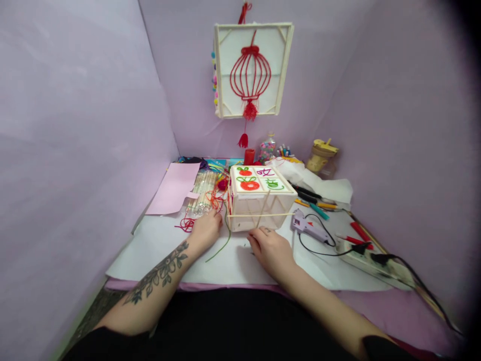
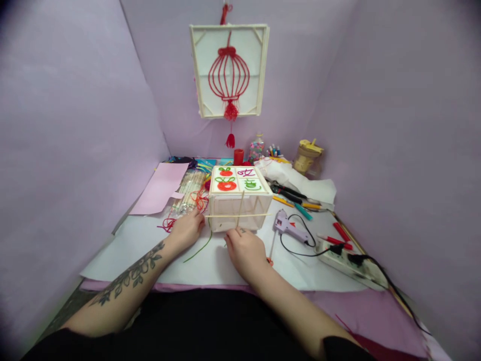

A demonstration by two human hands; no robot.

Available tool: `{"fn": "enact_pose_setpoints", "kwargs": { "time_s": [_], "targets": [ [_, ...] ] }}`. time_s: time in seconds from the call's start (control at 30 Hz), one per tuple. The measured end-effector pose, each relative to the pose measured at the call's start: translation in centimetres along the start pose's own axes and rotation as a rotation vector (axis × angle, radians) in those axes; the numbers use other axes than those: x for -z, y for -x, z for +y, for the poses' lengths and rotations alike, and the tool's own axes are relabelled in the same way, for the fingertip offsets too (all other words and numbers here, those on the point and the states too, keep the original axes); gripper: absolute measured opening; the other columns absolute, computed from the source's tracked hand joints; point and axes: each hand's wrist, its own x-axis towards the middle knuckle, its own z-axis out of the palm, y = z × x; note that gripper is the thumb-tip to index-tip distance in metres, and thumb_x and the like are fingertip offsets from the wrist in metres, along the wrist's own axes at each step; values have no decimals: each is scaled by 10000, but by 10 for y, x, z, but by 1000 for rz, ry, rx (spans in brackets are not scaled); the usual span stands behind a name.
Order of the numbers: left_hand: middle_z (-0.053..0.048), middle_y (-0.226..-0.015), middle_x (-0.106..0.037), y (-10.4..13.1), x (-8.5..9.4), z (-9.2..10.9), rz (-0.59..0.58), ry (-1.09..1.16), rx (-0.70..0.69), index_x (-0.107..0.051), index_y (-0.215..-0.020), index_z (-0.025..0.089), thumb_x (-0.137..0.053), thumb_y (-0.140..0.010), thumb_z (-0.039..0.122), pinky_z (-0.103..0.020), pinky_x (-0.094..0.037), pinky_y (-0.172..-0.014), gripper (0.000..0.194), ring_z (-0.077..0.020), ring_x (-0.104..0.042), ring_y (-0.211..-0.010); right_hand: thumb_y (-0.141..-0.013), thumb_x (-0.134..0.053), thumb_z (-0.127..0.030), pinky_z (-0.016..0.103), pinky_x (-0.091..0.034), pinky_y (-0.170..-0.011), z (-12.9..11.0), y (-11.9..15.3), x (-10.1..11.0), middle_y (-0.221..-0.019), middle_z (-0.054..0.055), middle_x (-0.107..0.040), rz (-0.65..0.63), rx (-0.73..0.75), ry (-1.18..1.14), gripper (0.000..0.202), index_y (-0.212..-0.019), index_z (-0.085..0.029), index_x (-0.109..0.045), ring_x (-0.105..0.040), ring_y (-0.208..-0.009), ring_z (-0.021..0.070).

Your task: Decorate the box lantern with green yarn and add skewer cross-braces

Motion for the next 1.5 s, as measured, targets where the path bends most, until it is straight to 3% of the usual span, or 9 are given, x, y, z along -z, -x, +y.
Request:
{"fn": "enact_pose_setpoints", "kwargs": {
  "time_s": [0.17,0.27,0.5,0.67,0.77,0.9,1.27,1.4,1.5],
  "targets": [
    [-56,-1043,-656,36,9,14,88,101,-80,-646,-996,149,-595,-963,273,-378,-559,-832,137,-184,-639,-942,-952,-468,-232,292,-463,-619,-11,-20,-1,-837,108,-770,-91,-57,19,300,-1170,-205,-672,-719,-718,242],
    [-42,-990,-659,47,1,36,83,177,-176,-648,-968,153,-597,-960,258,-351,-558,-793,117,-168,-639,-887,-948,-455,-236,315,-489,-639,-5,-16,-1,-836,118,-775,-97,-102,-5,336,-1207,-200,-666,-733,-727,259],
    [-31,-930,-686,48,-28,45,113,298,-183,-660,-1004,145,-583,-979,272,-342,-580,-765,151,-151,-668,-815,-966,-363,-207,331,-553,-811,27,22,3,-1020,113,-767,-68,-98,-108,391,-1187,-162,-682,-731,-908,224],
    [-41,-976,-693,59,-27,35,250,384,-156,-654,-1055,149,-557,-988,228,-367,-581,-815,141,-168,-678,-889,-908,-417,-116,334,-470,-1035,9,17,2,-1407,140,-588,-135,67,-101,440,-1289,-157,-633,-575,-1263,222],
    [-41,-967,-690,62,-30,34,314,419,-154,-649,-1052,149,-544,-993,226,-363,-580,-808,143,-169,-676,-887,-825,-431,-46,383,-556,-899,-12,2,-2,-1559,185,-403,-217,69,-40,625,-1439,-147,-494,-653,-1163,274],
    [-40,-961,-687,63,-35,31,341,444,-168,-649,-1043,148,-553,-990,242,-363,-579,-802,144,-168,-673,-876,-822,-424,-54,406,-589,-727,-27,-15,-6,-1586,223,-329,-294,21,33,653,-1467,-152,-442,-740,-935,294],
    [-39,-956,-686,60,-34,30,351,474,-159,-653,-1030,148,-567,-986,262,-368,-580,-810,149,-168,-672,-880,-800,-405,-1,431,-555,-904,-18,-28,-13,-1422,192,-562,-209,16,-111,560,-1323,-103,-579,-682,-1100,299],
    [-41,-959,-687,60,-34,29,351,479,-150,-654,-1033,148,-565,-988,277,-370,-579,-811,163,-168,-673,-879,-753,-364,42,412,-447,-1092,-4,-16,-12,-1425,154,-568,-84,21,-267,645,-1336,-120,-585,-550,-1301,235],
    [-45,-972,-689,59,-34,29,343,484,-153,-654,-1043,147,-564,-989,290,-375,-578,-818,177,-171,-674,-887,-752,-352,33,404,-498,-1044,2,2,-12,-1391,136,-597,-52,33,-375,646,-1316,-145,-612,-600,-1229,218]
  ]
}}
